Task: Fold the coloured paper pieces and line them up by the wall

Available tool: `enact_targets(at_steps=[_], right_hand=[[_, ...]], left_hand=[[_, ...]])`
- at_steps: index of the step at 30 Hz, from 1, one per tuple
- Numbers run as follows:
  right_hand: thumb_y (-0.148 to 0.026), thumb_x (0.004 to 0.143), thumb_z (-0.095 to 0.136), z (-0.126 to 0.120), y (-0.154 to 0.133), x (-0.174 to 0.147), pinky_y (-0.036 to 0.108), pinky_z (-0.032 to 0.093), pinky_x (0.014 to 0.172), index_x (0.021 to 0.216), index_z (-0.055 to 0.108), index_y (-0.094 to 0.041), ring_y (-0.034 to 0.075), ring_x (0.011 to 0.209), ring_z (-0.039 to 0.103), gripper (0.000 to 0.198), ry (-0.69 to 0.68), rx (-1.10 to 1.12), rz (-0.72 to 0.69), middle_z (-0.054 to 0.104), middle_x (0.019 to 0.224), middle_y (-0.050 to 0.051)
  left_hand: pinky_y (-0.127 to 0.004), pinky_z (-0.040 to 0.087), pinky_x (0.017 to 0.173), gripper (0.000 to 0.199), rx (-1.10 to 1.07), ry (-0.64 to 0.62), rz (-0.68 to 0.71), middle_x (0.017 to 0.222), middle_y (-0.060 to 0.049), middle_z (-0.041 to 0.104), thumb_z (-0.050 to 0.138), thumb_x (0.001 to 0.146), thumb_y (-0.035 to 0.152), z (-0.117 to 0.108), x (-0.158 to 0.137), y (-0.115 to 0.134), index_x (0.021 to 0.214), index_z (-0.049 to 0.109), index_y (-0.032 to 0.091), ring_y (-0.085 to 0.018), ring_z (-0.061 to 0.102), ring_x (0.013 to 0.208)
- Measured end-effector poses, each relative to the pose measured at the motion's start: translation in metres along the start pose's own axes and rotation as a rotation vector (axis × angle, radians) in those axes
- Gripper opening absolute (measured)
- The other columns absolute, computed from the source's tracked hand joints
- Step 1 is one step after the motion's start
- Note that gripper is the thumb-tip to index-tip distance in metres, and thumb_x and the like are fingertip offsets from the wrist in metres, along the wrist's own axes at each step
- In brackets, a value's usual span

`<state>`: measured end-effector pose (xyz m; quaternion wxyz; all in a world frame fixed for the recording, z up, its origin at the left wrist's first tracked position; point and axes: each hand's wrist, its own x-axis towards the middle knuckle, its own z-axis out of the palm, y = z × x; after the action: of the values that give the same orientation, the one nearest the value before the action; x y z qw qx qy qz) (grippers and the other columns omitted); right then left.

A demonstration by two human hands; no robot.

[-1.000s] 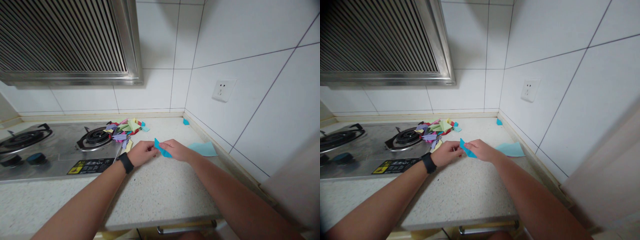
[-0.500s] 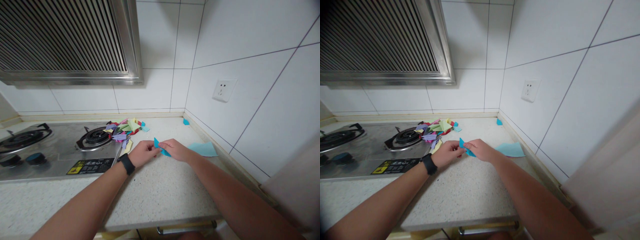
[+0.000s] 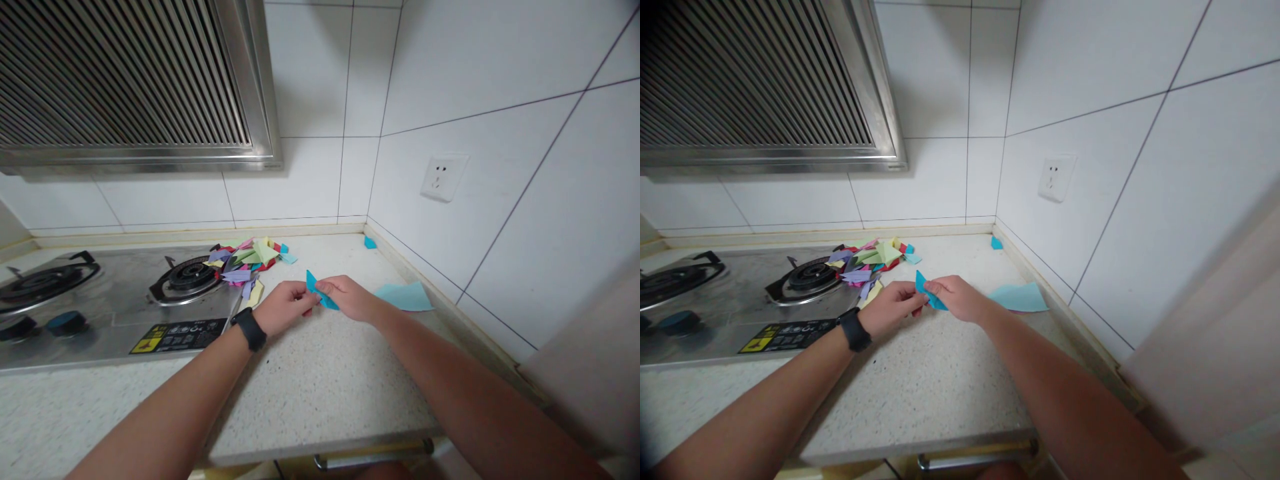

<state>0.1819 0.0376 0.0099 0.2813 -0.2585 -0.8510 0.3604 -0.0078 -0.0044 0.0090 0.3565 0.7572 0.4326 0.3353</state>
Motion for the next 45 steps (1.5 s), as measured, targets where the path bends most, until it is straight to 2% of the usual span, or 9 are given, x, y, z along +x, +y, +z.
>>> enact_targets(at_steps=[8,17,25,29,34,37,45], right_hand=[[-0.048,0.099,0.032,0.0011,0.0037,0.001,0.024,0.029,0.058,0.07,0.057,-0.016,0.011,0.06,0.042,0.05,0.074,-0.3,-0.049,0.049,0.063,-0.001],[-0.039,0.101,0.03,0.0016,-0.0014,0.0007,0.026,0.029,0.061,0.072,0.058,-0.017,0.012,0.062,0.05,0.046,0.122,-0.675,-0.131,0.059,0.066,0.002],[-0.039,0.101,0.033,0.0002,-0.0054,0.0006,0.028,0.027,0.061,0.072,0.06,-0.016,0.013,0.061,0.05,0.045,0.156,-0.843,-0.171,0.061,0.066,0.004],[-0.04,0.1,0.034,0.0001,-0.0054,-0.0001,0.027,0.029,0.061,0.071,0.059,-0.016,0.013,0.061,0.048,0.045,0.152,-0.682,-0.162,0.058,0.065,0.003],[-0.051,0.099,0.029,0.0033,-0.0031,0.001,0.025,0.034,0.06,0.073,0.057,-0.016,0.012,0.062,0.045,0.052,0.051,-0.095,-0.05,0.053,0.067,0.0],[-0.059,0.094,0.034,0.0054,-0.0003,0.0023,0.024,0.034,0.056,0.072,0.055,-0.016,0.011,0.057,0.041,0.053,0.008,0.144,0.018,0.049,0.063,-0.001],[-0.062,0.092,0.038,0.0078,0.0032,0.0024,0.022,0.029,0.044,0.072,0.055,-0.015,0.009,0.047,0.037,0.054,-0.016,0.288,0.099,0.045,0.055,-0.003]], left_hand=[[-0.022,0.031,0.052,0.037,0.045,0.008,0.009,0.058,0.001,0.056,0.048,0.089,0.042,0.0027,0.0013,-0.0027,0.068,0.06,0.014,-0.009,0.042,0.052],[-0.022,0.032,0.053,0.03,0.044,0.037,0.012,0.059,0.001,0.056,0.048,0.088,0.035,0.0043,0.0009,-0.0046,0.071,0.06,0.013,-0.009,0.042,0.053],[-0.021,0.033,0.053,0.024,-0.012,0.049,0.037,0.058,0.001,0.055,0.049,0.086,0.029,0.0051,0.0011,-0.0054,0.07,0.058,0.014,-0.009,0.043,0.053],[-0.021,0.033,0.052,0.026,-0.028,0.045,0.03,0.058,0.001,0.055,0.049,0.087,0.031,0.0048,0.0001,-0.0036,0.07,0.057,0.014,-0.009,0.042,0.053],[-0.021,0.033,0.054,0.035,-0.047,0.003,0.07,0.058,0.001,0.055,0.047,0.091,0.039,0.0012,-0.0019,0.0018,0.068,0.056,0.014,-0.008,0.043,0.053],[-0.022,0.033,0.054,0.037,-0.065,-0.012,0.094,0.058,0.001,0.055,0.047,0.092,0.041,-0.0004,-0.0023,0.0029,0.068,0.056,0.014,-0.008,0.044,0.053],[-0.022,0.034,0.053,0.036,-0.126,-0.031,0.084,0.058,0.001,0.054,0.048,0.092,0.04,0.0003,-0.0031,0.0027,0.07,0.056,0.014,-0.008,0.044,0.051]])
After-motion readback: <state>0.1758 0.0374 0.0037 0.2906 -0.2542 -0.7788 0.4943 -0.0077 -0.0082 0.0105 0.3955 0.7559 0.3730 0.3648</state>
